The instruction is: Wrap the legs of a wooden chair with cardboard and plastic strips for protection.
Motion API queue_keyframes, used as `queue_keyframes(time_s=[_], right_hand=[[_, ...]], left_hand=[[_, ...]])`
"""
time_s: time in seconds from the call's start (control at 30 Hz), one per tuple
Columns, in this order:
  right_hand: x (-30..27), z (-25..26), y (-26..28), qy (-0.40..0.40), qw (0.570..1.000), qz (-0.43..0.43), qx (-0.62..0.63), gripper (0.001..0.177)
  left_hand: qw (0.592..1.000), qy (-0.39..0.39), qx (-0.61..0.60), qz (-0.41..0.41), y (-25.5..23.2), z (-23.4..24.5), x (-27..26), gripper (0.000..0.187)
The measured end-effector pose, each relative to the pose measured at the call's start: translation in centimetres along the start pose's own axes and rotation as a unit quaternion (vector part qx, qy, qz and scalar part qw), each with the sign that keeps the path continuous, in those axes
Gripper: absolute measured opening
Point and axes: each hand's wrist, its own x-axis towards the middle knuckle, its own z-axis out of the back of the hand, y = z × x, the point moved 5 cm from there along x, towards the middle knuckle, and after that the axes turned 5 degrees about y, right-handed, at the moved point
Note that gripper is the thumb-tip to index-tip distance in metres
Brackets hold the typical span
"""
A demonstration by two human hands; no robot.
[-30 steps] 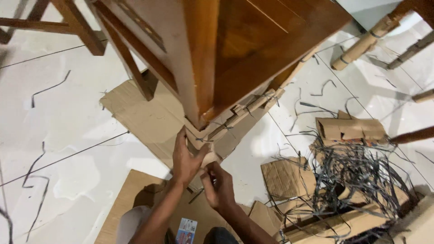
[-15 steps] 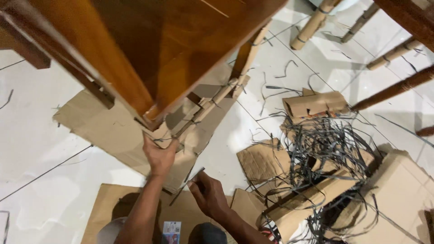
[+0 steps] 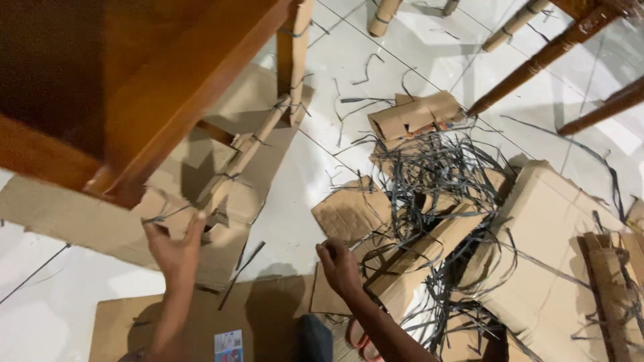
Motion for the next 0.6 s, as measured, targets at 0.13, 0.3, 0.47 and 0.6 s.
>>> queue_keyframes(time_s=[0.13, 0.3, 0.47, 0.6], right_hand=[[0.5, 3.4, -3.4, -0.074, 0.991, -0.110, -0.028, 0.022], [1.8, 7.8, -9.6, -0.185, 0.970, -0.154, 0.033, 0.027], [2.6, 11.1, -15.2, -0.251, 0.953, -0.169, -0.025, 0.049], [1.4, 11.1, -17.6, -0.208, 0.954, -0.192, -0.099, 0.044]], left_hand=[[0.999, 0.012, 0.010, -0.044, 3.9, -1.2, -6.0, 0.091], [0.983, 0.067, 0.085, 0.148, 2.2, -4.0, -12.8, 0.073], [0.975, 0.194, 0.105, -0.018, 2.1, -7.7, -15.9, 0.039], [0.931, 0.354, 0.075, 0.046, 3.2, -10.5, -16.7, 0.037]])
